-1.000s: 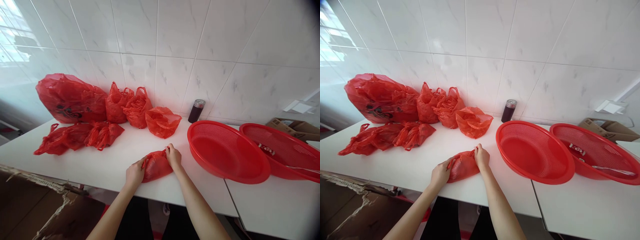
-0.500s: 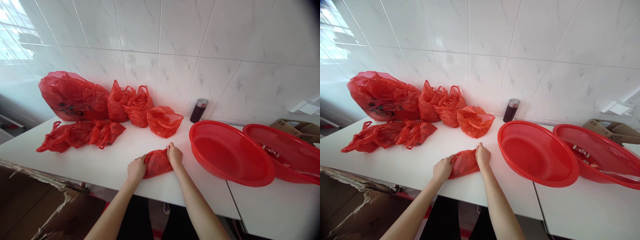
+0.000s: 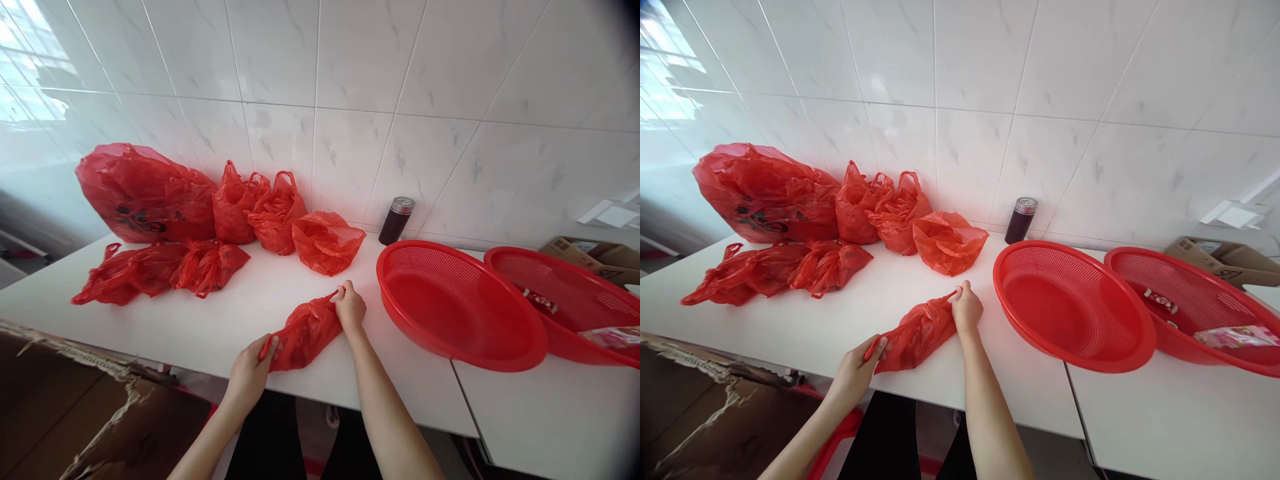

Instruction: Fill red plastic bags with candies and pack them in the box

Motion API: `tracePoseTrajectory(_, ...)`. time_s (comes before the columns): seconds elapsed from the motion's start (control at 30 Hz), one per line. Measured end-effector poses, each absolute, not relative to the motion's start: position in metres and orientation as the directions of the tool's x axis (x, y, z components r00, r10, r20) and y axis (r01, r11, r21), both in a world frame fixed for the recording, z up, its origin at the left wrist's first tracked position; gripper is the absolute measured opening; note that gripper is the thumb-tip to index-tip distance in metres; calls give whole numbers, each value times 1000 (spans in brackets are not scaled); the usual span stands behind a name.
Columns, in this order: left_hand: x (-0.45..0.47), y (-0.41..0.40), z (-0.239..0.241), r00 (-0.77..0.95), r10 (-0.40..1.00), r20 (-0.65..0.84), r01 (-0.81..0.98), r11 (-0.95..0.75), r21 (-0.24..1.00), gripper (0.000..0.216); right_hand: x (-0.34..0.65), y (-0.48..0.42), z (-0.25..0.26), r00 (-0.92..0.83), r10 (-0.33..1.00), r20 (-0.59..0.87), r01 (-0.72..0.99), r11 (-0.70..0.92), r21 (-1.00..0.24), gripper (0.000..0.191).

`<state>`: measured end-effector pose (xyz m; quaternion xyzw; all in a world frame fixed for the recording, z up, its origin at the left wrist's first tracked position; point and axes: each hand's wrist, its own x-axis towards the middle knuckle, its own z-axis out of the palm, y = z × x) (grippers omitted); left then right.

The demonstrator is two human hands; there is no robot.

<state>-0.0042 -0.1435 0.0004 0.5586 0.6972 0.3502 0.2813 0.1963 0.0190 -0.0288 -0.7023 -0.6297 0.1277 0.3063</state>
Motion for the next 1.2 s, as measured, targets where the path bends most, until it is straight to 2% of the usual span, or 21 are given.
tracePoseTrajectory(0.2,-21,-144,12,-191,981,-18,583,128,802,39,202,16,-29,143,944,297,652,136,-746,29)
tracePoseTrajectory(0.27,-22,-135,24,-211,976,53,630,95,771,36,204,14,-28,140,938,317,577,183,-796,34)
tracePoseTrajectory(0.33,-12,-125,38,-223,955,195,740,36,671,41,205,13,-28,152,936,317,505,203,-839,37)
tracePoseTrajectory(0.4,9,-113,49,-164,939,301,850,-20,527,39,205,12,-28,175,936,305,441,202,-874,39)
tracePoseTrajectory(0.5,43,-93,52,-56,963,265,897,-68,437,35,206,11,-27,213,935,282,360,193,-913,39)
tracePoseTrajectory(0.63,50,-68,43,-44,992,115,879,-16,477,19,210,9,-26,258,932,255,275,182,-944,38)
tracePoseTrajectory(0.73,19,-54,50,-79,993,87,841,20,541,22,211,11,-26,280,932,229,231,166,-959,36)
tracePoseTrajectory(0.87,-40,-34,77,-217,966,142,810,97,579,32,208,17,-30,265,942,207,208,154,-966,32)
tracePoseTrajectory(1.03,-89,-5,94,-384,908,167,806,241,541,33,208,17,-34,254,947,198,204,148,-968,29)
tracePoseTrajectory(1.13,-93,-1,94,-455,844,286,811,259,524,31,209,19,-33,250,947,204,210,152,-966,28)
tracePoseTrajectory(1.2,-82,-5,90,-437,811,389,833,201,516,33,207,22,-32,249,946,207,219,153,-964,26)
